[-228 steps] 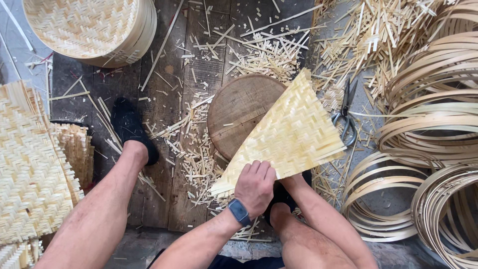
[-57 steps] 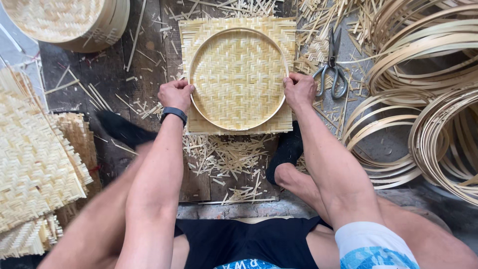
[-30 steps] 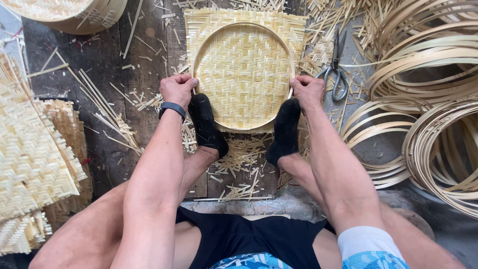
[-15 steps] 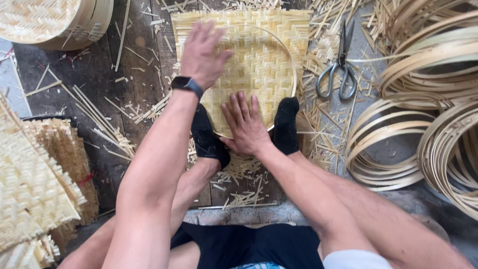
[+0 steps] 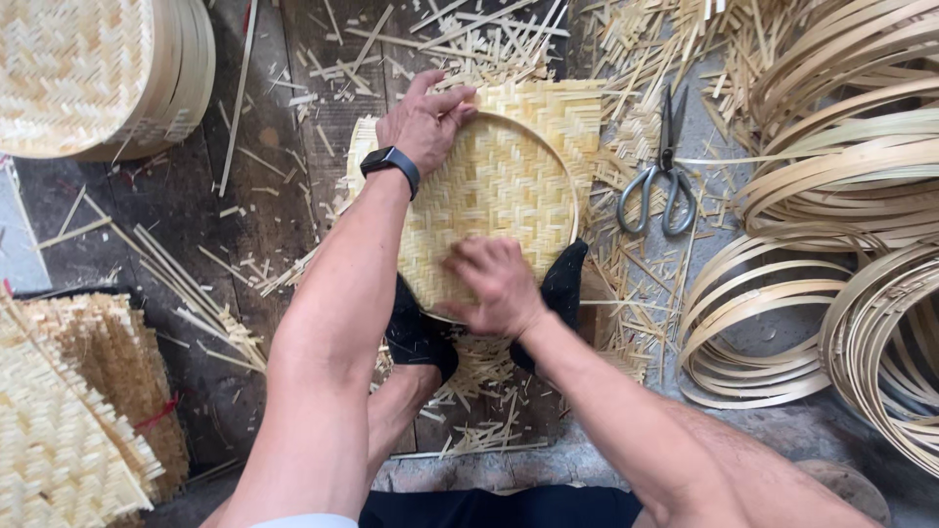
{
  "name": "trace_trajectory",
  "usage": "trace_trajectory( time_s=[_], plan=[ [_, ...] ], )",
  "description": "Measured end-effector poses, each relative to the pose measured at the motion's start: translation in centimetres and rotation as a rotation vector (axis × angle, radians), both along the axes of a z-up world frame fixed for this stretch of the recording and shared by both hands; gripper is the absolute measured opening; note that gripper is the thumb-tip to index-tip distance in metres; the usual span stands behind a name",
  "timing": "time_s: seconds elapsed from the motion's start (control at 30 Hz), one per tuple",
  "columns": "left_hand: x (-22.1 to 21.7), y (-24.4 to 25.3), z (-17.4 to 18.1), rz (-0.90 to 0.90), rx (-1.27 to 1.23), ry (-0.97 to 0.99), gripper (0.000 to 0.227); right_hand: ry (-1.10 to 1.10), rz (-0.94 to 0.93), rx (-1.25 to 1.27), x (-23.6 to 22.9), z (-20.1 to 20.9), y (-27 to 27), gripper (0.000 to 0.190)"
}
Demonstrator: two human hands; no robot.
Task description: The person fits a woven bamboo sheet into a circular wooden frame and uses shears to trim the excess bamboo material along the edge of the frame.
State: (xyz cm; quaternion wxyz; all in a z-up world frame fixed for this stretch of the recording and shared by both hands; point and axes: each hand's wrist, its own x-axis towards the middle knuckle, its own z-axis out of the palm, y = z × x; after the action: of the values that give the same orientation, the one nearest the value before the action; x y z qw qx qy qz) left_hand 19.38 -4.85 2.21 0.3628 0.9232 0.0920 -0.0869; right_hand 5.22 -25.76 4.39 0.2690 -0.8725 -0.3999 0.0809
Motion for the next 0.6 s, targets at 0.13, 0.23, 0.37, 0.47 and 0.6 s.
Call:
trace_trajectory(
  time_s=[0.13,0.23,0.37,0.47,0.6],
  plan=[
    [0.3,0.4,-1.5,-0.175,0.146,-0.186,0.028,-0.416,-0.211,-0.058,12.7,0.5,-0.5,0.056],
    [0.5,0.3,-1.6,-0.259,0.199,-0.125,0.041,0.095,-0.362,0.032,17.0,0.2,0.7,0.037],
    [2.4,0.0,-1.1,-0.1,0.03,0.339,0.058,0.754,-0.539,0.21,18.8,-1.8,1.0,0.023],
    [3.4,0.2,-1.8,-0.008,-0.08,0.372,0.06,0.666,-0.552,0.114,19.3,-2.2,0.7,0.021],
    [4.3,0.6,-3.7,-0.015,-0.213,0.403,0.065,-0.11,-0.502,0.094,16.9,-1.2,-0.6,0.03]
  ],
)
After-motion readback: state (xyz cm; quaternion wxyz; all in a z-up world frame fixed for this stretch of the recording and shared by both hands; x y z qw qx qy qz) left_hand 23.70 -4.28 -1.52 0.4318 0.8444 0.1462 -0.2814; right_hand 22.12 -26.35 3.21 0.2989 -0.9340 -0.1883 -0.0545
